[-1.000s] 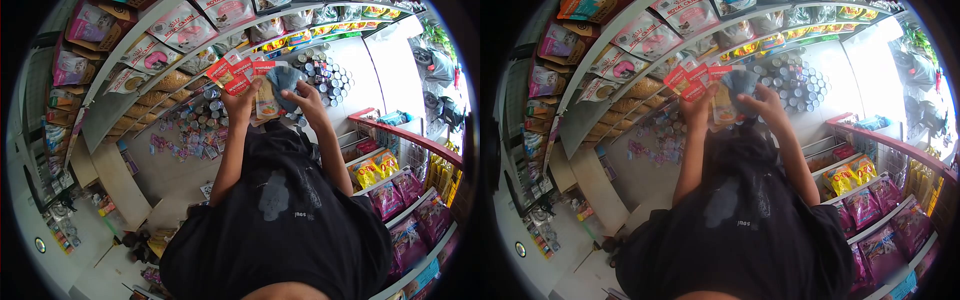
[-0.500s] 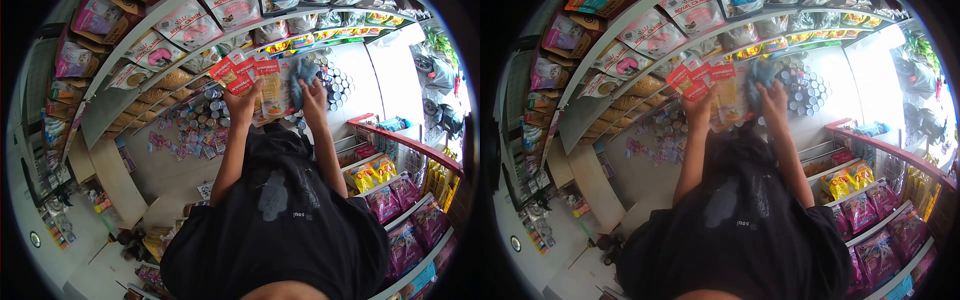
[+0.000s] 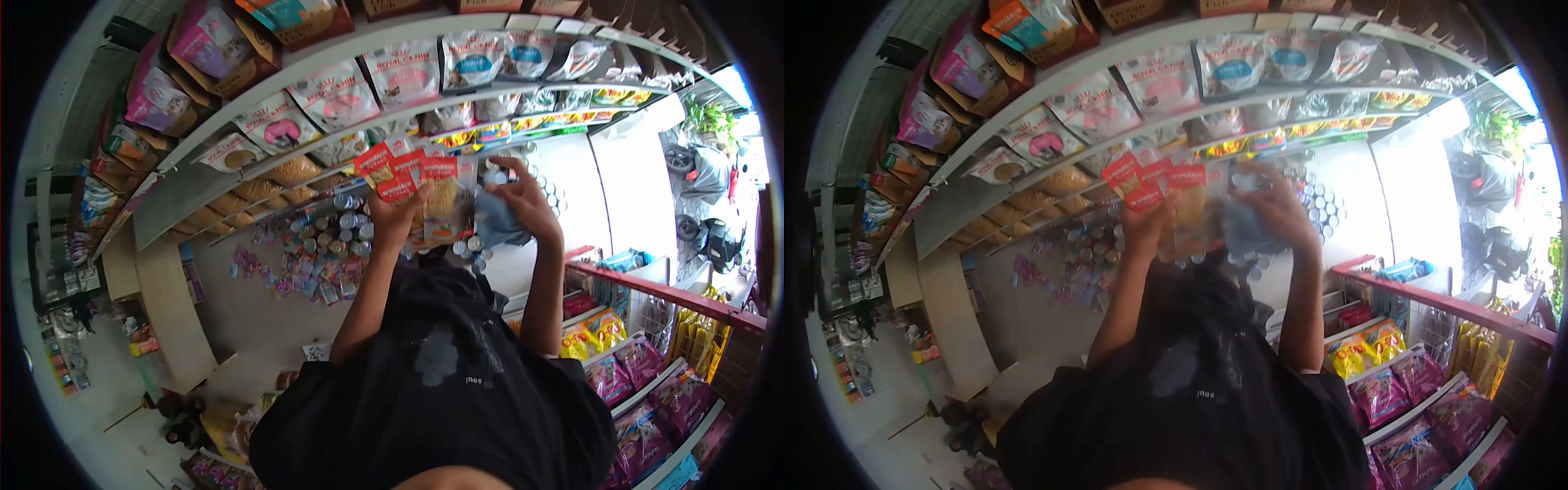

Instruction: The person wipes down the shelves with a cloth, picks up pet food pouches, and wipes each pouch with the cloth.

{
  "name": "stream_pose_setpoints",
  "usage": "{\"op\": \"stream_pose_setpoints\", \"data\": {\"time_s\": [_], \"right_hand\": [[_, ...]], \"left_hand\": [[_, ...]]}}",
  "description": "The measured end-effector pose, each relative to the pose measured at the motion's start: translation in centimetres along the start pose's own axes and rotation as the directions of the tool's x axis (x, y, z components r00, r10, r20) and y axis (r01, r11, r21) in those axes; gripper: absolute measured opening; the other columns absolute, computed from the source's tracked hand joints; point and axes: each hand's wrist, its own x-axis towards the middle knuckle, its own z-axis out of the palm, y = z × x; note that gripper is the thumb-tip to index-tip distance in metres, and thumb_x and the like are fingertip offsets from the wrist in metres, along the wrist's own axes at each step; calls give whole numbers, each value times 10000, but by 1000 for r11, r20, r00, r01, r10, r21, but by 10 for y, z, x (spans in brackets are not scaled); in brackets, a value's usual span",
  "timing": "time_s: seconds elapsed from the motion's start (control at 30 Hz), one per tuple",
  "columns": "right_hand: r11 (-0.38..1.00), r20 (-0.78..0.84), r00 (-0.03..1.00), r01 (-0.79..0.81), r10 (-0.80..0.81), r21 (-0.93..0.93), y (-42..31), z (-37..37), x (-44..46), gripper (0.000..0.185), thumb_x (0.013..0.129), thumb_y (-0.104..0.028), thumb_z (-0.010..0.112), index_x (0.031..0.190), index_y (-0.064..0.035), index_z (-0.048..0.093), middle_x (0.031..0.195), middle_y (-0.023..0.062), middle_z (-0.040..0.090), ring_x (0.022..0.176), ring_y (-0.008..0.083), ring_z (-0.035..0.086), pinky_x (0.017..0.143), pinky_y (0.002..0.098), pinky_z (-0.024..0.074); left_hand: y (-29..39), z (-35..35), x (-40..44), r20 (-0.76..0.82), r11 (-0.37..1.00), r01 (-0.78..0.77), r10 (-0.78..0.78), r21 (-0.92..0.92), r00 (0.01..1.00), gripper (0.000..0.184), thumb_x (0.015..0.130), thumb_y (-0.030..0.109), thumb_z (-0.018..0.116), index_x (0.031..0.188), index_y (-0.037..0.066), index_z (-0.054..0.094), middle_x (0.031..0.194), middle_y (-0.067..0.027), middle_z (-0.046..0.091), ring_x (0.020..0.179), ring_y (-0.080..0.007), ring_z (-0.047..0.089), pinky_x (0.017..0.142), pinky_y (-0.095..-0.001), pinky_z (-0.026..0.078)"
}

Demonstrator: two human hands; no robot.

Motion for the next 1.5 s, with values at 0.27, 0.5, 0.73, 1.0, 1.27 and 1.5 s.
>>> {"op": "stream_pose_setpoints", "data": {"time_s": [0.27, 0.5, 0.73, 1.0, 1.27, 1.5], "right_hand": [[968, 49, 998, 39, -27, -247, -65, 18, 34, 253, 921, -144, 704, 1136, -10, 687, 684, -14, 619, 536, 50, 471, 481, 195, 338], [877, -268, 844, 397, -465, -273, -164, 19, 31, 186, 934, -167, 693, 1034, -12, 717, 881, 72, 734, 729, 134, 648, 691, 240, 507], [727, -135, 743, 574, -656, -378, -247, 35, 143, 241, 968, -259, 653, 1103, -64, 695, 961, 105, 742, 803, 165, 669, 775, 298, 530], [525, -167, 885, 98, -434, -845, -264, 63, 179, 331, 946, -299, 622, 1177, -75, 702, 1046, 141, 735, 881, 325, 709, 779, 409, 549], [69, 92, 938, 122, -335, -990, -273, 79, 262, 354, 944, -337, 570, 1133, -83, 728, 1089, 143, 734, 948, 321, 714, 791, 517, 557], [-122, 151, 950, 122, -272, -985, -259, 80, 302, 343, 951, -308, 568, 1112, -51, 729, 1048, 142, 740, 913, 284, 719, 751, 470, 564]], "left_hand": [[7, -5, 18, 81, 999, -9, 13, -53, 997, 313, 780, 100, 846, 1049, 50, 695, 910, -30, 737, 759, -125, 684, 676, -242, 537], [18, -32, 22, 53, 977, 91, -83, -194, 995, 401, 775, 143, 867, 1118, 62, 675, 985, -36, 737, 833, -126, 688, 743, -253, 537], [32, -49, 31, 69, 980, 96, -85, -172, 994, 416, 772, 158, 871, 1125, 65, 672, 990, -37, 737, 839, -127, 687, 750, -252, 536], [30, -56, 34, 94, 972, 160, -146, -171, 985, 402, 777, 98, 849, 1135, 57, 672, 959, -30, 733, 796, -116, 682, 741, -243, 545], [42, -47, 42, 180, 979, 140, -113, -146, 977, 397, 770, 106, 856, 1120, 61, 676, 957, -25, 733, 797, -107, 679, 735, -233, 534], [55, -49, 34, 236, 975, 166, -128, -148, 963, 362, 757, 121, 863, 1076, 68, 699, 932, -17, 737, 809, -99, 683, 729, -223, 527]]}}
